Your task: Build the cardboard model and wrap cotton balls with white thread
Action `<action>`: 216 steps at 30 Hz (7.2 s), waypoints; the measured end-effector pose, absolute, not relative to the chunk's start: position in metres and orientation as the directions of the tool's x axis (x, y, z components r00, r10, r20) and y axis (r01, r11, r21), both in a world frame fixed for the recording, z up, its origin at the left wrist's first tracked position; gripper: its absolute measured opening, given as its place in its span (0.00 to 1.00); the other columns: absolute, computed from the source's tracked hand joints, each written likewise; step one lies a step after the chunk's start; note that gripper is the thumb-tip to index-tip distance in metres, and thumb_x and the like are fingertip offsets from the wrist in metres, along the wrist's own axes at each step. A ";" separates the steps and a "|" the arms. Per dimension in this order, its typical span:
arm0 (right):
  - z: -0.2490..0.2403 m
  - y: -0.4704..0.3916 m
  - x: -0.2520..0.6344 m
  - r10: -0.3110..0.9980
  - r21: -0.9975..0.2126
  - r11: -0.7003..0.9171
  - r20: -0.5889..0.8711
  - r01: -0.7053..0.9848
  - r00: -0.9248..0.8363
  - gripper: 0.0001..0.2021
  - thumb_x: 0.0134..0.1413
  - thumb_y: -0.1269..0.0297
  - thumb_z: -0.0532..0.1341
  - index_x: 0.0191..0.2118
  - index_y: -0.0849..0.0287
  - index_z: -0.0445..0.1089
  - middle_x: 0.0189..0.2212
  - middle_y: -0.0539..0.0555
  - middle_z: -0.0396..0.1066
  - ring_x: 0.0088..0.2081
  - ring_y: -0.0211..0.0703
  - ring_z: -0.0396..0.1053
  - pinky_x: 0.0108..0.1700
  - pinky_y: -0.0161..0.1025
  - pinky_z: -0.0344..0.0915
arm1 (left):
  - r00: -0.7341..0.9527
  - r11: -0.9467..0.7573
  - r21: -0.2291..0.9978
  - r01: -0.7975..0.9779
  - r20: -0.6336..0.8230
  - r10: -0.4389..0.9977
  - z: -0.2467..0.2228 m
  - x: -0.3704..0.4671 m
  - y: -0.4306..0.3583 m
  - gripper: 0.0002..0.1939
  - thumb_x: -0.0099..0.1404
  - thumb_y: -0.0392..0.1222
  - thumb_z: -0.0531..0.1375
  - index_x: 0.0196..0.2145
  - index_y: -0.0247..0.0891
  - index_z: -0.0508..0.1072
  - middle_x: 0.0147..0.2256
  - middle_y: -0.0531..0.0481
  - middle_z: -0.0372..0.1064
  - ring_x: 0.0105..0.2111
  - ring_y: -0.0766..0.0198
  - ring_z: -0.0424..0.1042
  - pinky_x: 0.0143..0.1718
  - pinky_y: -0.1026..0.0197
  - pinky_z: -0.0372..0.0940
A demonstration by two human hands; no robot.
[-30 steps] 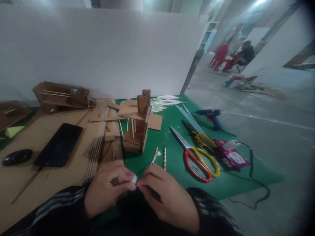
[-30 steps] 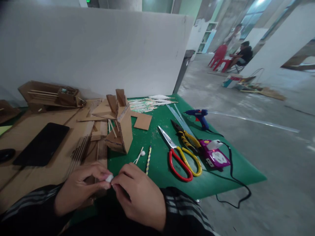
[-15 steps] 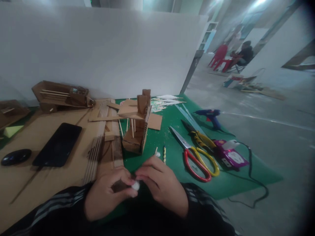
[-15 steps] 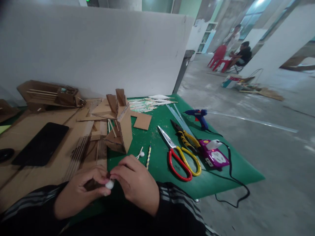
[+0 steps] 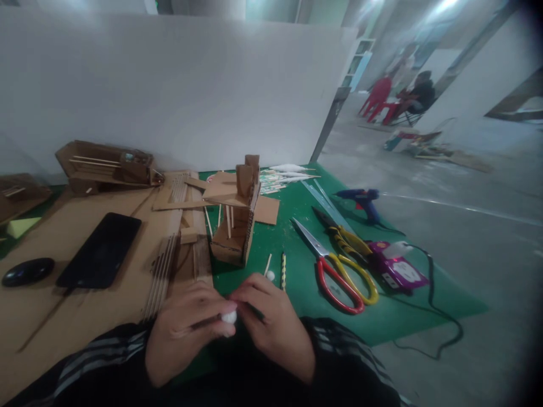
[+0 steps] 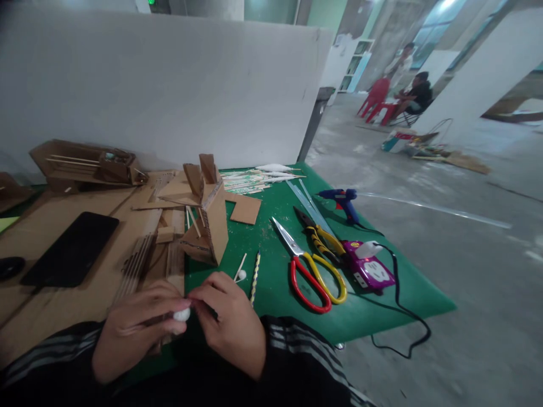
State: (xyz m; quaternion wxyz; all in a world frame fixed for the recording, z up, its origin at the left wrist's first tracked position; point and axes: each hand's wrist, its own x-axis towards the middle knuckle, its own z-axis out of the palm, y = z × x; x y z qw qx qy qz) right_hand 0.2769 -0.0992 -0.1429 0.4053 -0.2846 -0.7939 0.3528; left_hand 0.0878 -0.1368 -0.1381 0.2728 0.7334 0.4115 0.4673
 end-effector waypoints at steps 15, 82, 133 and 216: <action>-0.137 -0.106 0.279 0.684 -0.715 0.637 0.350 0.289 -0.640 0.07 0.62 0.72 0.57 0.33 0.60 0.69 0.33 0.54 0.67 0.37 0.43 0.62 0.38 0.38 0.61 | -0.016 -0.336 0.864 0.376 0.368 0.930 -0.147 0.087 -0.137 0.05 0.56 0.36 0.70 0.31 0.40 0.77 0.33 0.49 0.80 0.36 0.59 0.79 0.41 0.59 0.72; -0.135 -0.107 0.276 0.676 -0.759 0.611 0.352 0.226 -0.647 0.05 0.60 0.75 0.57 0.35 0.62 0.70 0.31 0.53 0.65 0.35 0.40 0.63 0.35 0.34 0.60 | -0.016 -0.157 0.891 0.425 0.181 0.983 -0.150 0.087 -0.139 0.07 0.61 0.40 0.65 0.39 0.44 0.78 0.40 0.51 0.79 0.42 0.60 0.77 0.44 0.63 0.69; -0.150 -0.096 0.275 0.737 -0.718 0.626 0.419 0.304 -0.530 0.08 0.62 0.74 0.57 0.35 0.60 0.72 0.32 0.54 0.68 0.35 0.42 0.64 0.36 0.37 0.62 | -0.015 -0.235 0.878 0.417 0.266 0.964 -0.142 0.086 -0.137 0.07 0.60 0.40 0.67 0.38 0.43 0.81 0.38 0.48 0.80 0.39 0.58 0.78 0.43 0.61 0.72; -0.102 -0.117 0.339 0.867 -0.728 0.451 0.218 0.517 -0.448 0.14 0.61 0.67 0.57 0.52 0.52 0.67 0.47 0.55 0.73 0.47 0.45 0.72 0.49 0.40 0.69 | -0.107 -0.359 0.902 0.241 0.392 0.914 -0.124 0.084 -0.139 0.15 0.50 0.30 0.72 0.34 0.48 0.83 0.33 0.53 0.82 0.33 0.64 0.81 0.38 0.71 0.74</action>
